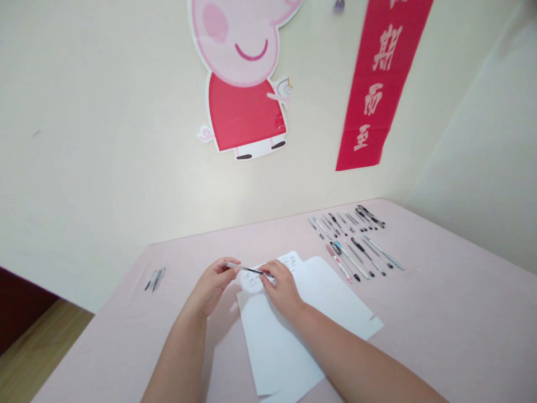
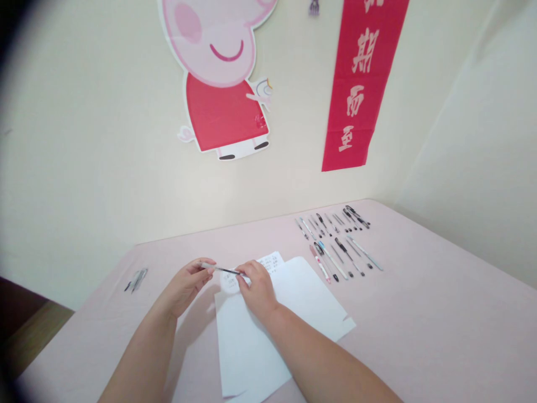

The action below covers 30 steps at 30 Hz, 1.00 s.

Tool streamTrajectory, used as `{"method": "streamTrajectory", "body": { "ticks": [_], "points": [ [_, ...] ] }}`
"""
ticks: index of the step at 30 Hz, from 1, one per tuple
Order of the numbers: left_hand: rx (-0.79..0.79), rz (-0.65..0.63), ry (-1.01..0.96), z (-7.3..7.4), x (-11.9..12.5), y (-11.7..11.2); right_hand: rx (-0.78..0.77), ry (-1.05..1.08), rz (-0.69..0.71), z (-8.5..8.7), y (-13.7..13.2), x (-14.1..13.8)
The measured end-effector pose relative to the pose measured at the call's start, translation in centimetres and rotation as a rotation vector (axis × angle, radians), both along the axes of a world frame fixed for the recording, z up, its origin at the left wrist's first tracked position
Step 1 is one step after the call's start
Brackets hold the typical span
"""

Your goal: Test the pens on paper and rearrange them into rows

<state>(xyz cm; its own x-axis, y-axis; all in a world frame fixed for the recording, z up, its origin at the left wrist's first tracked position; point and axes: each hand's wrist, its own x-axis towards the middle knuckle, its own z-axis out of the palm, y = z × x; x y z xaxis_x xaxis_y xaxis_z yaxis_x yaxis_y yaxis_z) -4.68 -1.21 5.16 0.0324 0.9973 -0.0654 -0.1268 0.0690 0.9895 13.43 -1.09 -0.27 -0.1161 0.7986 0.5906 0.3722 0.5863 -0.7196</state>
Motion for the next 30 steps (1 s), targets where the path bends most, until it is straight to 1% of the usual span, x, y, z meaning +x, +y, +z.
{"method": "streamTrajectory", "body": {
  "ticks": [5,10,13,17,22,26,30],
  "points": [
    [-0.01,0.016,-0.06,0.1,0.3,0.0,-0.015,0.004,0.012,-0.1,0.0,-0.1],
    [-0.045,-0.06,-0.174,-0.1,0.8,0.0,-0.045,-0.027,0.052,0.2,-0.4,-0.1],
    [-0.068,-0.06,-0.228,-0.5,1.0,0.0,-0.048,-0.081,0.054,0.6,-0.7,0.0],
    [-0.074,-0.052,-0.256,-0.8,1.1,0.0,-0.036,-0.13,0.051,0.9,-0.9,0.0],
    [-0.068,-0.049,-0.296,-0.8,1.1,0.0,-0.026,-0.166,0.048,0.8,-0.9,-0.1],
    [-0.057,-0.047,-0.315,-0.6,1.1,0.0,-0.022,-0.18,0.044,0.8,-0.8,-0.1],
    [-0.053,-0.061,-0.31,-0.9,1.1,0.0,-0.008,-0.17,0.038,0.7,-0.8,0.0]
  ]
}}
